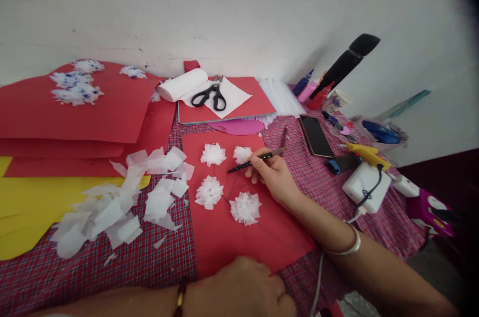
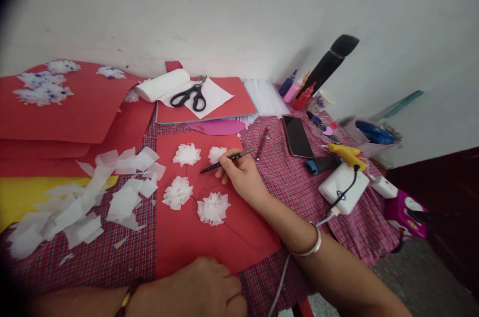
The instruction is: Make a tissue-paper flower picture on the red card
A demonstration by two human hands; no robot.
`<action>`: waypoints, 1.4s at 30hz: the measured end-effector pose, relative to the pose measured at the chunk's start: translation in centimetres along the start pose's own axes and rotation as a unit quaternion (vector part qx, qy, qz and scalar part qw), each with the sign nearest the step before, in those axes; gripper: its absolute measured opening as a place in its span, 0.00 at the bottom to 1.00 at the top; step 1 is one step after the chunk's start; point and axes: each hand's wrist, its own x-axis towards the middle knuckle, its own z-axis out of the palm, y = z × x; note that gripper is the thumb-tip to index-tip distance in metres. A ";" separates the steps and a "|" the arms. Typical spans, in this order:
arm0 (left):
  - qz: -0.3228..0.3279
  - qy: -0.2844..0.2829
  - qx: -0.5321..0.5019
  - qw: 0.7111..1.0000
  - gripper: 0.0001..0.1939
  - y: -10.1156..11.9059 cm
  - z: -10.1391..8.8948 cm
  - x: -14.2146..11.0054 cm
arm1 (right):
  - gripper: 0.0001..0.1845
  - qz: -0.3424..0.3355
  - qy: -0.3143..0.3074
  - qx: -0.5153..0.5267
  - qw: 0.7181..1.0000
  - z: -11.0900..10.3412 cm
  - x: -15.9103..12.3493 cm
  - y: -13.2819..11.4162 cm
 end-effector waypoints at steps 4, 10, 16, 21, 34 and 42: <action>-0.005 0.005 -0.001 1.000 0.12 0.1 -0.3 0.2 | 0.14 -0.001 -0.001 0.010 1.000 -0.1 -0.1 0.0; -0.001 0.005 -0.009 1.000 0.11 0.0 -0.2 0.1 | 0.13 0.014 0.020 0.019 1.000 0.0 -0.2 -0.2; -0.001 0.006 -0.006 1.000 0.11 0.0 0.0 0.0 | 0.11 0.022 0.020 0.013 0.999 -0.2 -0.4 -0.1; -0.001 0.000 -0.005 1.000 0.12 0.0 -0.3 0.1 | 0.12 0.017 0.019 0.038 0.999 -0.3 -0.7 0.1; 0.000 0.005 -0.008 1.000 0.13 -0.1 -0.3 0.1 | 0.12 0.005 -0.002 0.037 0.999 -0.2 -0.7 0.3; -0.004 0.018 0.000 1.000 0.13 0.0 -0.2 0.0 | 0.12 0.010 0.001 0.034 0.999 -0.2 -0.7 0.2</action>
